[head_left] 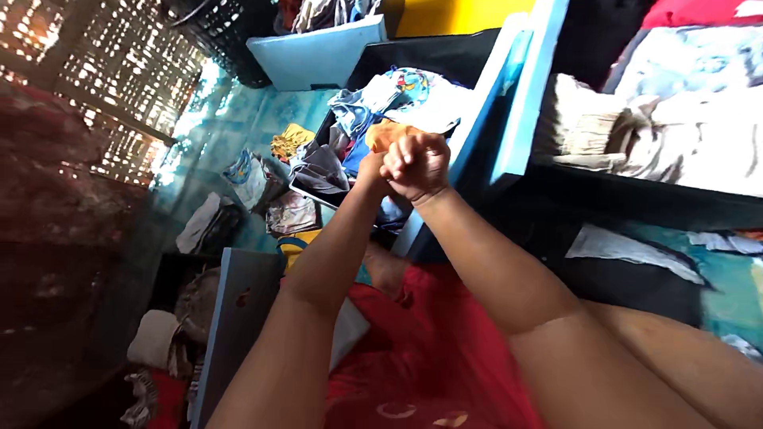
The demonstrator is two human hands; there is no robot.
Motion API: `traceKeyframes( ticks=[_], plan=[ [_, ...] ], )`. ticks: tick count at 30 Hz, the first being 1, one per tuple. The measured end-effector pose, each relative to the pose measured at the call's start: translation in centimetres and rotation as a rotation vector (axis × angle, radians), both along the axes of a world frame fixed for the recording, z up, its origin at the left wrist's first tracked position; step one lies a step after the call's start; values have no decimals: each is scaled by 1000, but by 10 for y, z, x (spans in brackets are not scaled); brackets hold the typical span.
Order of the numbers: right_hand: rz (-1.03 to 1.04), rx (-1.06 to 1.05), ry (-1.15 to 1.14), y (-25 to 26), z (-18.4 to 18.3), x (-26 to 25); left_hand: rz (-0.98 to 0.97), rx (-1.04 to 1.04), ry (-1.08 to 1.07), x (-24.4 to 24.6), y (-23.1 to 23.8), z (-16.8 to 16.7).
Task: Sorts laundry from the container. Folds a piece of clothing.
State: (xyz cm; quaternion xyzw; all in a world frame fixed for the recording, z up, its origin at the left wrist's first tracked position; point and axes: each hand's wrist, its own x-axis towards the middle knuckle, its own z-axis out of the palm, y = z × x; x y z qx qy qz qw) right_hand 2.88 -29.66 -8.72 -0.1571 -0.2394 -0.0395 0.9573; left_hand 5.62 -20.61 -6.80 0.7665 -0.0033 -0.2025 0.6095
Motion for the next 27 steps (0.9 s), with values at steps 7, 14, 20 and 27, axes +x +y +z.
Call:
traceKeyframes(
  ticks=[7,14,20,27],
  plan=[
    [87,-216,-40,-1,2,-3,381,-294,-76,63,141,70],
    [34,-434,15,0,9,-10,650,-179,-270,141,332,74],
    [10,-552,51,-1,11,-9,803,-37,-78,179,387,7],
    [-35,-661,101,1,12,-10,763,322,110,176,401,-61]
  ],
)
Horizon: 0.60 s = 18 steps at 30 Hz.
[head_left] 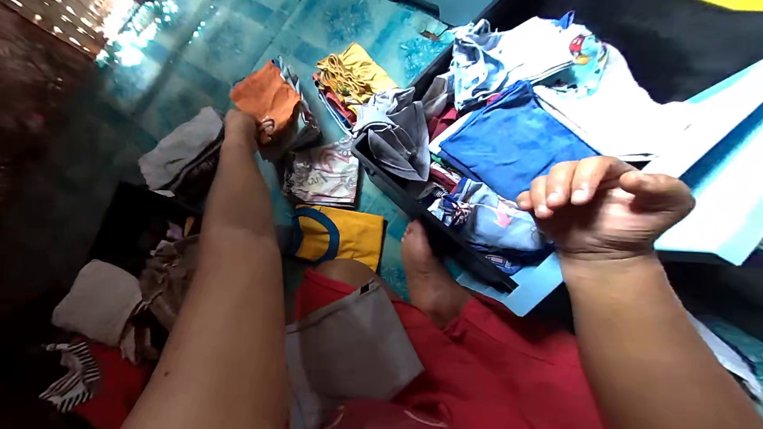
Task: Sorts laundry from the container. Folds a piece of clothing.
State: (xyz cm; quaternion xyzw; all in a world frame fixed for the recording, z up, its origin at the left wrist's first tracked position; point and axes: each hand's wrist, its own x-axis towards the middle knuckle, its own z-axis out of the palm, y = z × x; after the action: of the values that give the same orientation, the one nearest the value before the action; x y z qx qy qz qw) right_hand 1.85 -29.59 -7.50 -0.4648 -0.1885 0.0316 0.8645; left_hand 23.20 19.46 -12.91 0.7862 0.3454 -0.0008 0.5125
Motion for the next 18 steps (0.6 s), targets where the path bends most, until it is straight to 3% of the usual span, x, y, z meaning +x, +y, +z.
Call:
traceKeyframes(
  ticks=[3,7,9,10,13,15,18],
  plan=[
    [33,18,-21,0,0,2,-72,39,-5,1,-1,18],
    [20,36,-26,3,1,2,-138,558,201,-3,-26,44],
    [8,34,-18,3,1,1,-214,662,-13,-10,-55,61],
    [11,36,-18,3,0,1,-374,653,-186,-19,-75,72],
    [14,65,-23,4,-1,4,-1125,672,-545,-51,-141,96],
    [0,55,-17,4,-1,3,-1472,823,-536,-78,-193,98],
    [-35,-4,9,7,0,0,-1645,1117,-288,-93,-239,77]
  ],
)
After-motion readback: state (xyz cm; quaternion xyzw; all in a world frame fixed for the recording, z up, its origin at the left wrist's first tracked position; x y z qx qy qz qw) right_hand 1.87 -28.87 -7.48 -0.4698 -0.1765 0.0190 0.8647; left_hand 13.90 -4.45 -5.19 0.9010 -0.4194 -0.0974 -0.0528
